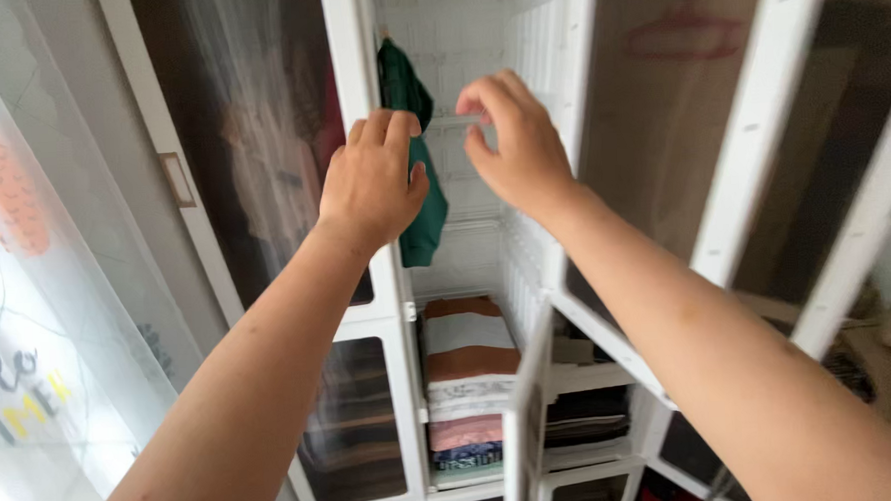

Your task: The person re-hangs clothes in a portable wardrobe. They take shirts and jackets on hangers, hold each garment up by its shoulders, straighten it, and hang it on the wardrobe rail one at a time, arranging the hung clothes in sequence.

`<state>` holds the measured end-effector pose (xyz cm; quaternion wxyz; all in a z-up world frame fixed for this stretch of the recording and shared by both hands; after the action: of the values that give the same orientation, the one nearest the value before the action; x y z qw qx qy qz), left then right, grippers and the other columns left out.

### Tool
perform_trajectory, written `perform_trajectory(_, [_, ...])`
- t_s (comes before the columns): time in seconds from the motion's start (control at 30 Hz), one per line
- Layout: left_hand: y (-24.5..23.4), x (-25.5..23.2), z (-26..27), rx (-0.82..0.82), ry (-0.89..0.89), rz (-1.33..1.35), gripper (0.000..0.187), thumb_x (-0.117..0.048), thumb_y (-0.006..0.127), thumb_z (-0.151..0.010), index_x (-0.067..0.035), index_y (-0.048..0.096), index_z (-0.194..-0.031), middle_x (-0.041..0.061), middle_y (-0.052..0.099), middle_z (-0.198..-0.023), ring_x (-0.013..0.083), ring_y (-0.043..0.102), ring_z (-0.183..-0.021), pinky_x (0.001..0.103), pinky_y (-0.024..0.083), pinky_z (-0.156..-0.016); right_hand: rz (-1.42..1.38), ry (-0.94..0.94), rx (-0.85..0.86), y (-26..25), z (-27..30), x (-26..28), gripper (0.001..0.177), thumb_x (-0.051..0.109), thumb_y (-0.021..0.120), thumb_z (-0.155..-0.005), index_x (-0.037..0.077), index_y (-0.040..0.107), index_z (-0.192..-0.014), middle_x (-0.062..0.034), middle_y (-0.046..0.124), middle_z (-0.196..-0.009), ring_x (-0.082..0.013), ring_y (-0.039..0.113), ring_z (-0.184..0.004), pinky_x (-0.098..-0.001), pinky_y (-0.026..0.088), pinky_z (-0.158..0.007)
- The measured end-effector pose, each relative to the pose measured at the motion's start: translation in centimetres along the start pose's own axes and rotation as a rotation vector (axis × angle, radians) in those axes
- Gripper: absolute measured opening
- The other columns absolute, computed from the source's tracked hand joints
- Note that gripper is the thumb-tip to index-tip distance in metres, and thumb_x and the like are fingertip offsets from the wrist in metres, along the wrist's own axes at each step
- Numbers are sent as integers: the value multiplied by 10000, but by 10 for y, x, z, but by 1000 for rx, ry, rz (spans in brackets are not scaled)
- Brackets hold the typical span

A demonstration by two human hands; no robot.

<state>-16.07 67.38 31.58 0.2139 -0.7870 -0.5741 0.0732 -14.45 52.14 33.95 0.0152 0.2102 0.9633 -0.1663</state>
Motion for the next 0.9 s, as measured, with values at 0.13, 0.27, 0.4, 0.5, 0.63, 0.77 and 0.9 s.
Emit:
perform_trajectory(0.13, [25,49,-10,48,-41,23,363,-168,685,-898,-76,538,-1216,116,582,-1189,314,597,-1102,464,540,-826,-52,101,-18,52,-19,-36,163,-55,636,-892,59,596,-1003,-73,614,-982,-205,639,-876,-338,535,-790])
perform_trajectory(0.27, [58,82,-24,36,-36,66,336,-184,677,-926,-76,536,-1210,124,579,-1188,326,595,-1107,461,547,-820,-70,162,-33,105,-29,-81,122,-39,628,-913,60,622,-983,-67,642,-953,-195,651,-848,-333,540,-750])
perform_trajectory(0.4, [92,107,-42,-28,-21,131,328,-223,649,-928,-73,544,-1200,134,583,-1208,354,588,-1128,479,540,-829,-99,199,-26,156,-41,-135,163,-8,636,-924,78,671,-1057,-82,666,-989,-210,668,-849,-333,549,-732])
perform_trajectory(0.5, [120,128,-53,-67,-46,227,342,-310,600,-1015,-56,552,-1238,175,577,-1187,395,580,-1131,493,534,-866,-115,217,8,193,-49,-173,254,28,620,-968,79,654,-1215,-105,681,-1079,-252,679,-920,-341,564,-792])
perform_trajectory(0.63, [157,157,-98,-98,-71,338,403,-366,552,-1067,-14,552,-1262,210,577,-1241,412,585,-1149,488,512,-961,-112,305,108,235,-76,-227,319,155,627,-1016,97,595,-1328,-93,726,-1075,-255,706,-1007,-361,548,-863])
perform_trajectory(0.77, [202,176,-130,-67,-171,445,498,-401,510,-1055,17,516,-1326,226,564,-1329,398,586,-1206,451,500,-995,-56,381,294,285,-90,-280,354,248,627,-975,90,571,-1287,-73,729,-1044,-237,680,-989,-370,539,-823])
perform_trajectory(0.9, [229,185,-154,-167,-173,429,563,-438,511,-1054,33,513,-1362,272,527,-1412,442,560,-1250,471,486,-1045,-546,80,296,326,-96,-309,259,257,658,-1015,37,627,-1149,-96,704,-1088,-240,685,-1046,-376,613,-884])
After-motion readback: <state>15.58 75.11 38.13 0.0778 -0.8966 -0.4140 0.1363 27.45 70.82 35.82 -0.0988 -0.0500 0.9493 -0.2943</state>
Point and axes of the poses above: each hand's wrist, its own z-axis away from the middle knuckle, its own y-axis out of the palm, x = y × z, the point moved 8 cm from there along -z, towards the middle knuckle
